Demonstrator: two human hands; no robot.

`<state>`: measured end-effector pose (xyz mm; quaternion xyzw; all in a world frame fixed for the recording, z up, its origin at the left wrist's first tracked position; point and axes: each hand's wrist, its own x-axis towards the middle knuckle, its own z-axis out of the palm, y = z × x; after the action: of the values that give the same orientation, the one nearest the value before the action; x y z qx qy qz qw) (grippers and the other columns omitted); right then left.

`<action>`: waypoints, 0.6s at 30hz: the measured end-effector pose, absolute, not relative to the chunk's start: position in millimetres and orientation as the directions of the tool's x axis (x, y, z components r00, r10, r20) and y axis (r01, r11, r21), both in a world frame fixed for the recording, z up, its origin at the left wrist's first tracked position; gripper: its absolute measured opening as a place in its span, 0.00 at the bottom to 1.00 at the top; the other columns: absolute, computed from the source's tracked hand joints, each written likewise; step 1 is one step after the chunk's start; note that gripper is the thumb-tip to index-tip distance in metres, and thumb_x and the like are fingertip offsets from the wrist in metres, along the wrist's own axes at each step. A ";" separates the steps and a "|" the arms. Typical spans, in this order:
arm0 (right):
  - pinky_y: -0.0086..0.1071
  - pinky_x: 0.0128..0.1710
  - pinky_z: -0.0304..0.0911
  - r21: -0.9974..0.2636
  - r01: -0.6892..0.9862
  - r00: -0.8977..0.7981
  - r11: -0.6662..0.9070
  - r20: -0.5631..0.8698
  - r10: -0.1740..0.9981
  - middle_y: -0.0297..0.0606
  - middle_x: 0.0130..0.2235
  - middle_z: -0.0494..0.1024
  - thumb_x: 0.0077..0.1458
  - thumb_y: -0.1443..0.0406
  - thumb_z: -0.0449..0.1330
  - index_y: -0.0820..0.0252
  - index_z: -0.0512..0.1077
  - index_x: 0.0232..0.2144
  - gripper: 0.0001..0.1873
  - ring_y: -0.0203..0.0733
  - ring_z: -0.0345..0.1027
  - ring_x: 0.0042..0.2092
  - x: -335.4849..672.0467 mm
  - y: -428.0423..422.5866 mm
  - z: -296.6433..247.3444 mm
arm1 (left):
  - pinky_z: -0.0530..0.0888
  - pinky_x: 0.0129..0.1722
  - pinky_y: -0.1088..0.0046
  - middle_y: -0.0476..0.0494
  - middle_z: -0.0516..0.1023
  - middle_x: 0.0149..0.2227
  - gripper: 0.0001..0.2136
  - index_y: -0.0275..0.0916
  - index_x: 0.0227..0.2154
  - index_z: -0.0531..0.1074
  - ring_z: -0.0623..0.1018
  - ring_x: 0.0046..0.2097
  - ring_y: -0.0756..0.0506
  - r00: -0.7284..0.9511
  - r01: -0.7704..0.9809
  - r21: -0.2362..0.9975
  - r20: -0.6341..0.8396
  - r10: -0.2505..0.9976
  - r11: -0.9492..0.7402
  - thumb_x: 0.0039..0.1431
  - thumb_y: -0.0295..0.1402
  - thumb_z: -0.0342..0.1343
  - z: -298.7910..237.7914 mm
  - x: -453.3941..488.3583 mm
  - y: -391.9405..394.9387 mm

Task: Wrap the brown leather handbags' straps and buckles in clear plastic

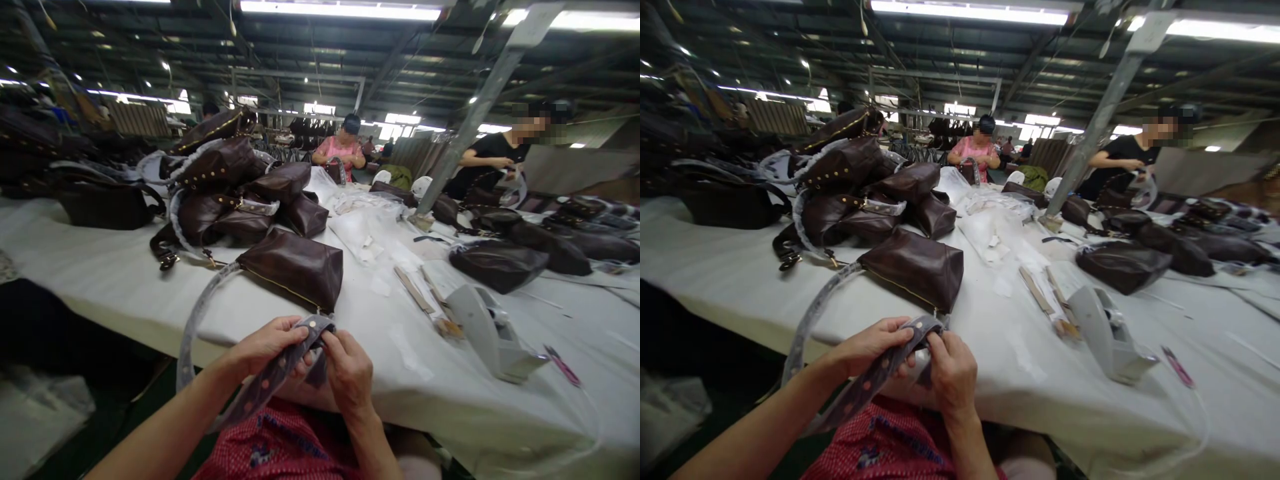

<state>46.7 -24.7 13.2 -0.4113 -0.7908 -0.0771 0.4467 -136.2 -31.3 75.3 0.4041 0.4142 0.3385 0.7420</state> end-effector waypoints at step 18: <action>0.31 0.28 0.66 -0.961 -0.248 0.211 0.121 0.069 0.975 0.36 0.32 0.79 0.52 0.46 0.59 0.57 0.74 0.43 0.25 0.41 0.71 0.28 19.5 -9.5 -9.0 | 0.65 0.24 0.77 0.53 0.72 0.22 0.12 0.40 0.42 0.60 0.71 0.21 0.50 0.117 0.094 0.996 -0.007 0.993 -0.004 0.58 0.39 0.50 48.4 -88.8 -27.7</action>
<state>19.5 -9.5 -9.0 -0.4534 -0.4011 0.4834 0.6323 -88.8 -27.7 48.4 0.5511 0.4933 0.4451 0.5049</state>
